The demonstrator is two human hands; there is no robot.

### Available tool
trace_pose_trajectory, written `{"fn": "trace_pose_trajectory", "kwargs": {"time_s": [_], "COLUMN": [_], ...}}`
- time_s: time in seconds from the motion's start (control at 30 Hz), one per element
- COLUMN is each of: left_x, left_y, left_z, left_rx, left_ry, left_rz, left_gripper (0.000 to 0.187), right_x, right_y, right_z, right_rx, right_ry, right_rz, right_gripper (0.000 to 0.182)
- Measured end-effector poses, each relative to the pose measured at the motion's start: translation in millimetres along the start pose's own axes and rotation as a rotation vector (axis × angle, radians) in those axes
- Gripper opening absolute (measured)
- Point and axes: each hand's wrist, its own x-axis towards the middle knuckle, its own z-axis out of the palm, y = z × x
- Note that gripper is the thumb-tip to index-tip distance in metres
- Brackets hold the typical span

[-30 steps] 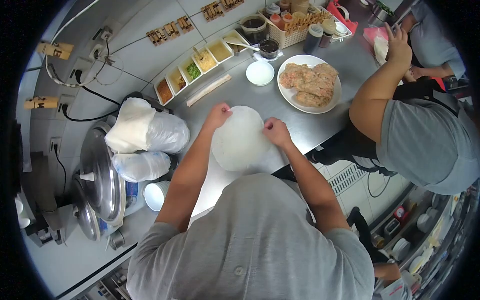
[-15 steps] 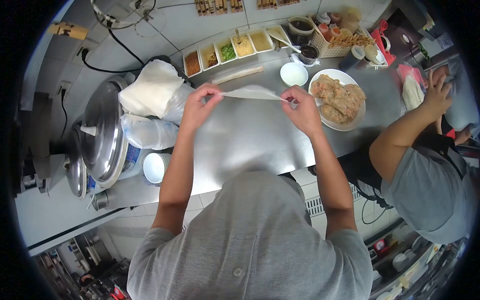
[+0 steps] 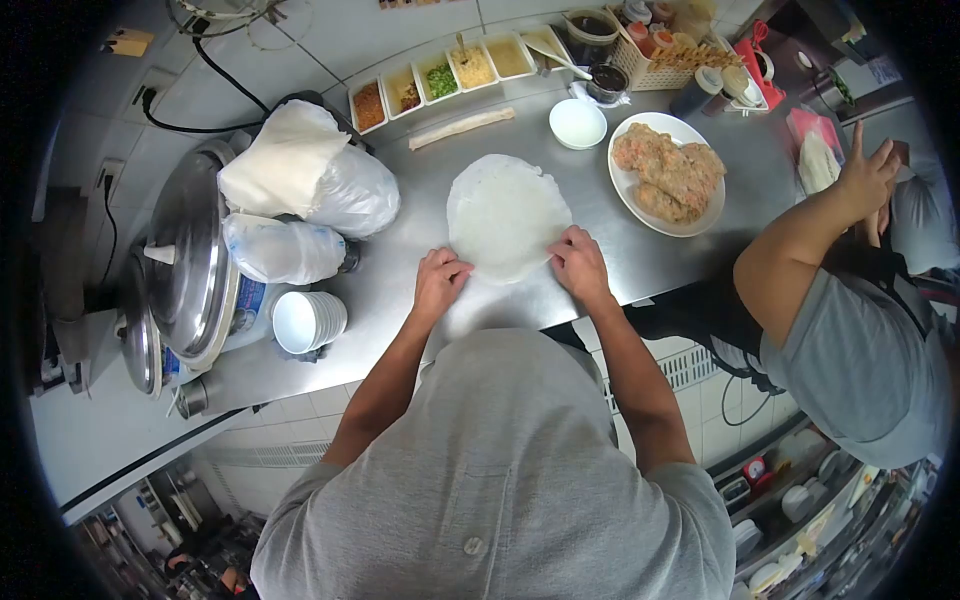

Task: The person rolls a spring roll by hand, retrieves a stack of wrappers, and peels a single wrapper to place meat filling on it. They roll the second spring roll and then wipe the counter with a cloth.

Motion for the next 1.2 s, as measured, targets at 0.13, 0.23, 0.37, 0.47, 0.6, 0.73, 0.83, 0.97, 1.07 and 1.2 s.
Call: {"fn": "trace_pose_trajectory", "kwargs": {"time_s": [0.13, 0.23, 0.37, 0.47, 0.6, 0.73, 0.83, 0.97, 1.07, 1.2], "left_x": [-2, -4, -3, 5, 19, 30, 42, 77, 108, 159], "left_y": [-1, 2, 18, 36, 50, 53, 41, 10, 13, 14], "left_z": [4, 4, 6, 5, 8, 6, 7, -7, -39, -66], "left_rx": [0.008, 0.013, -0.027, -0.014, -0.035, -0.006, 0.121, 0.210, 0.127, -0.107], "left_ry": [-0.004, -0.004, -0.004, 0.030, 0.036, 0.057, 0.141, 0.197, 0.158, 0.095], "left_rz": [0.004, 0.003, -0.023, -0.041, -0.011, 0.028, -0.026, -0.007, 0.036, 0.111], "left_gripper": [0.016, 0.014, 0.011, 0.011, 0.012, 0.021, 0.028, 0.032, 0.024, 0.013], "right_x": [-4, -7, -12, -19, -11, -1, 1, 12, 41, 90], "right_y": [2, 5, 4, -32, -74, -78, -85, -91, -83, -57], "right_z": [-2, -3, -2, -1, 14, 25, 8, -28, -61, -101], "right_rx": [-0.011, -0.006, -0.058, -0.063, -0.057, -0.071, -0.063, -0.005, 0.083, 0.280], "right_ry": [0.009, 0.009, -0.035, -0.108, -0.020, 0.053, 0.087, 0.080, 0.156, 0.221], "right_rz": [0.036, 0.060, 0.106, -0.138, -0.211, -0.146, -0.149, -0.144, -0.088, 0.127], "right_gripper": [0.015, 0.015, 0.027, 0.066, 0.055, 0.021, 0.014, 0.014, 0.009, 0.012]}}
